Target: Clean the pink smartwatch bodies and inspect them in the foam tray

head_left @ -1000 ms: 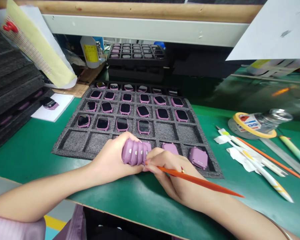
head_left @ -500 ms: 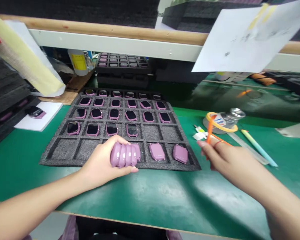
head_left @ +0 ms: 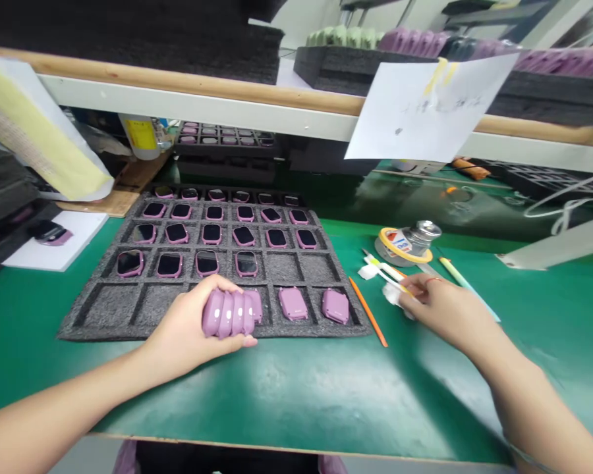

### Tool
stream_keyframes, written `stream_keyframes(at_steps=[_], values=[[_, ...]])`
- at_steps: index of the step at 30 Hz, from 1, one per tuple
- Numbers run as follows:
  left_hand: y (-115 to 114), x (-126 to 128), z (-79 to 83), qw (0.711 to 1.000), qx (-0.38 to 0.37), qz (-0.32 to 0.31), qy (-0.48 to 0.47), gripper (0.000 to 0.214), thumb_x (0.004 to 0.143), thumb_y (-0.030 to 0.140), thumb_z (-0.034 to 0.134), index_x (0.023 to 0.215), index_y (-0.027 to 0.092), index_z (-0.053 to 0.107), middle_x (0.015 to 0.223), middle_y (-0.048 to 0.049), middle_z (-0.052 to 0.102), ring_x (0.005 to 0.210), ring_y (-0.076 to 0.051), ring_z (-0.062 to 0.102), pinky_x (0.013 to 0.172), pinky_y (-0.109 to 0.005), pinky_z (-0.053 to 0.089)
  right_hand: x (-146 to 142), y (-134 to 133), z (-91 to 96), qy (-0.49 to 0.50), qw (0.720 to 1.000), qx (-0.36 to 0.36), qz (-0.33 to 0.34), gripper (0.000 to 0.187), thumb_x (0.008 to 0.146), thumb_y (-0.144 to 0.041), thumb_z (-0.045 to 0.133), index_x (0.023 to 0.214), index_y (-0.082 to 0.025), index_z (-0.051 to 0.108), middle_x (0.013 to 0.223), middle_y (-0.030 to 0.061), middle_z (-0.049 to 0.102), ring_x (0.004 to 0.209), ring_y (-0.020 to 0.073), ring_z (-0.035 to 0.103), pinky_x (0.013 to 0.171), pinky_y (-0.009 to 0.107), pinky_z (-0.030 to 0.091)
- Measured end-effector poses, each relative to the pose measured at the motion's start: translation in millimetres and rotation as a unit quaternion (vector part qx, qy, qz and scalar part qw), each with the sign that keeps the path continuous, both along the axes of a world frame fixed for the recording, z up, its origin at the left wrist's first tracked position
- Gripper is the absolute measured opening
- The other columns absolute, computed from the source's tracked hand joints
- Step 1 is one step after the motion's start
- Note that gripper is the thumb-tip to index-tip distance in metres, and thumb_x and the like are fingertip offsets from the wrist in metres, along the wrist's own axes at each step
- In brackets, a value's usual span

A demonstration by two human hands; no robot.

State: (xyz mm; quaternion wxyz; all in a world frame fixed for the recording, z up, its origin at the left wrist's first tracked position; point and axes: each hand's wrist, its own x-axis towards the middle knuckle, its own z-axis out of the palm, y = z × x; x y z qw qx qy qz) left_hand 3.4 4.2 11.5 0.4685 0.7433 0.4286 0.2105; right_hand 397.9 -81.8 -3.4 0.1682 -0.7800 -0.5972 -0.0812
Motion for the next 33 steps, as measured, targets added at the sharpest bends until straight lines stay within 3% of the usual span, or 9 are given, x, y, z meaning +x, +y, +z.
stream_keyframes(at_steps=[4,7,9,12,14,18,24,28,33], values=[[-1,1,1.7,1.000,-0.007,-0.003,-0.012,0.051,0.065,0.039,0.086,0.102,0.024,0.054,0.098,-0.0012,0.072,0.089,-0.023,0.068,0.078,-0.035,0.052,-11,8,11.8,-0.039,0.999,0.003,-0.029,0.015,0.084,-0.018,0.057,0.070,-0.025,0.055,0.063,0.0053,0.056,0.050,0.0202,0.053,0.050,0.031,0.036],[-1,1,2.4,1.000,-0.009,-0.002,-0.017,0.052,0.064,0.039,0.086,0.102,0.024,0.054,0.097,-0.0013,0.071,0.092,-0.024,0.068,0.079,-0.036,0.051,-48,9,25.6,-0.066,0.996,0.048,-0.027,0.008,0.088,-0.021,0.056,0.080,-0.023,0.058,0.066,0.0061,0.058,0.052,0.0205,0.054,0.048,0.030,0.035],[0,1,3.0,1.000,-0.013,-0.003,-0.014,0.053,0.064,0.039,0.086,0.102,0.024,0.054,0.097,-0.0014,0.071,0.092,-0.024,0.067,0.080,-0.036,0.051,-84,6,30.5,-0.033,0.993,0.071,0.087,0.021,0.097,-0.029,0.052,0.078,-0.023,0.057,0.056,0.0012,0.054,0.046,0.0177,0.052,0.045,0.028,0.037],[0,1,3.5,1.000,-0.016,-0.004,-0.011,0.052,0.064,0.038,0.086,0.103,0.024,0.054,0.097,-0.0013,0.070,0.093,-0.024,0.066,0.080,-0.036,0.050,-133,3,29.0,0.052,0.936,0.031,0.348,0.033,0.105,-0.033,0.040,0.077,-0.023,0.053,0.058,-0.0021,0.056,0.042,0.0115,0.052,0.043,0.022,0.039],[0,1,3.3,1.000,-0.012,-0.003,-0.008,0.052,0.064,0.038,0.086,0.104,0.023,0.055,0.097,-0.0009,0.070,0.092,-0.023,0.065,0.079,-0.035,0.050,-149,5,24.9,0.021,0.916,0.002,0.401,0.038,0.107,-0.034,0.035,0.077,-0.022,0.054,0.062,-0.0016,0.059,0.044,0.0105,0.054,0.043,0.023,0.038],[0,0,2.1,1.000,-0.015,-0.007,0.004,0.054,0.063,0.040,0.087,0.103,0.023,0.055,0.090,0.0006,0.068,0.082,-0.021,0.063,0.077,-0.035,0.049,-143,14,22.5,-0.062,0.936,-0.009,0.345,0.047,0.109,-0.040,0.029,0.078,-0.021,0.060,0.064,0.0005,0.064,0.047,0.0133,0.059,0.044,0.026,0.037],[2,1,0.4,1.000,-0.004,-0.008,0.005,0.054,0.063,0.038,0.086,0.104,0.022,0.055,0.101,-0.0030,0.070,0.091,-0.025,0.065,0.082,-0.038,0.049,-147,10,33.9,0.084,0.910,-0.163,0.372,0.047,0.108,-0.040,0.031,0.072,-0.022,0.056,0.064,-0.0019,0.063,0.048,0.0101,0.059,0.048,0.023,0.041],[3,2,0.6,1.000,-0.003,-0.011,0.003,0.054,0.064,0.038,0.086,0.105,0.022,0.055,0.100,-0.0028,0.070,0.091,-0.024,0.067,0.082,-0.038,0.050,-148,11,35.9,0.036,0.937,-0.089,0.336,0.045,0.107,-0.043,0.033,0.074,-0.023,0.056,0.061,-0.0018,0.061,0.048,0.0128,0.058,0.048,0.025,0.038],[2,1,0.4,1.000,0.005,-0.014,0.001,0.052,0.064,0.037,0.086,0.104,0.022,0.055,0.103,-0.0037,0.070,0.095,-0.026,0.067,0.082,-0.038,0.051,-144,14,33.2,0.083,0.919,-0.146,0.356,0.045,0.107,-0.042,0.035,0.073,-0.023,0.057,0.062,-0.0030,0.062,0.049,0.0113,0.059,0.050,0.024,0.039]])
